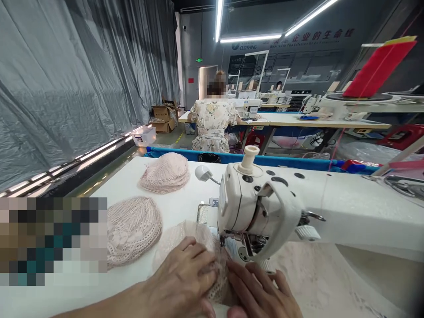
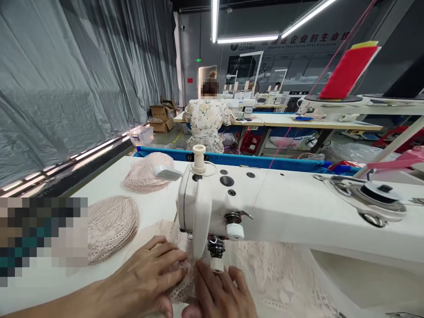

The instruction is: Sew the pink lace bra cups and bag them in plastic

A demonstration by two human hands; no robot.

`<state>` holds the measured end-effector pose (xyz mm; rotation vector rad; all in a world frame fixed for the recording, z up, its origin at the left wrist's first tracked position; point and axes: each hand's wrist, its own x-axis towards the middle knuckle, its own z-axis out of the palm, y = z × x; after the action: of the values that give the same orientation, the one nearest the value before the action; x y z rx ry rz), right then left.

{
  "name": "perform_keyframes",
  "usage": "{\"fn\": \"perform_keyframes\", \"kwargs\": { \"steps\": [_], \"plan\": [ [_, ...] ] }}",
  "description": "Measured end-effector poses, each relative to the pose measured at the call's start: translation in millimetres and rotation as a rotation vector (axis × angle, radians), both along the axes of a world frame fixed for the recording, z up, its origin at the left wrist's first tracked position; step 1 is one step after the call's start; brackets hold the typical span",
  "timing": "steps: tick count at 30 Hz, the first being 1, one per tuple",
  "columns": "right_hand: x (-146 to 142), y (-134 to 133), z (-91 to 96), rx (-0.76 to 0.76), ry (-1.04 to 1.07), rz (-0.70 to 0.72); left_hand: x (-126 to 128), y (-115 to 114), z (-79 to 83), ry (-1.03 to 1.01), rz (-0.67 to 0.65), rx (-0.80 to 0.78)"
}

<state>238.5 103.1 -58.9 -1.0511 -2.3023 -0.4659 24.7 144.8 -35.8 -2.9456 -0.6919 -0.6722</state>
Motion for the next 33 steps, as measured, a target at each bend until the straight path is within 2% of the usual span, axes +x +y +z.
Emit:
{"fn": "perform_keyframes", "kwargs": {
  "steps": [2,5,9,14,18,23,26,31,33],
  "plan": [
    [7.6,5.4,3.2,0.001,-0.097,-0.008,3.0,3.8,-1.7,0.035,0.016,-0.012],
    [14.4,12.5,1.4,-0.057,-0.132,-0.065,7.1,4.9,-2.0,0.083,0.036,-0.029],
    [15.4,14.5,-1.7,-0.082,-0.151,-0.062,8.9,4.2,-0.8,0.025,0.055,0.002],
    [10.3,5.3,6.8,-0.228,-0.017,0.018,7.6,0.8,-3.4,-0.12,0.008,0.027],
    [6.4,-1.3,10.4,-0.267,0.148,0.084,7.8,-4.2,-5.7,-0.107,-0.018,-0.034],
    [8.0,-2.1,5.2,-0.308,0.115,0.13,11.4,-6.5,-5.4,-0.199,-0.028,-0.032],
    [7.4,-1.5,-1.4,-0.261,0.154,0.125,13.4,-7.3,-4.5,-0.226,-0.021,0.002],
    [3.2,1.1,-12.0,-0.085,0.175,0.137,14.9,-8.5,-6.2,-0.215,-0.015,0.062],
    [3.3,1.8,-12.3,-0.072,0.173,0.129,15.2,-8.3,-8.2,-0.223,-0.017,0.081]
  ]
}}
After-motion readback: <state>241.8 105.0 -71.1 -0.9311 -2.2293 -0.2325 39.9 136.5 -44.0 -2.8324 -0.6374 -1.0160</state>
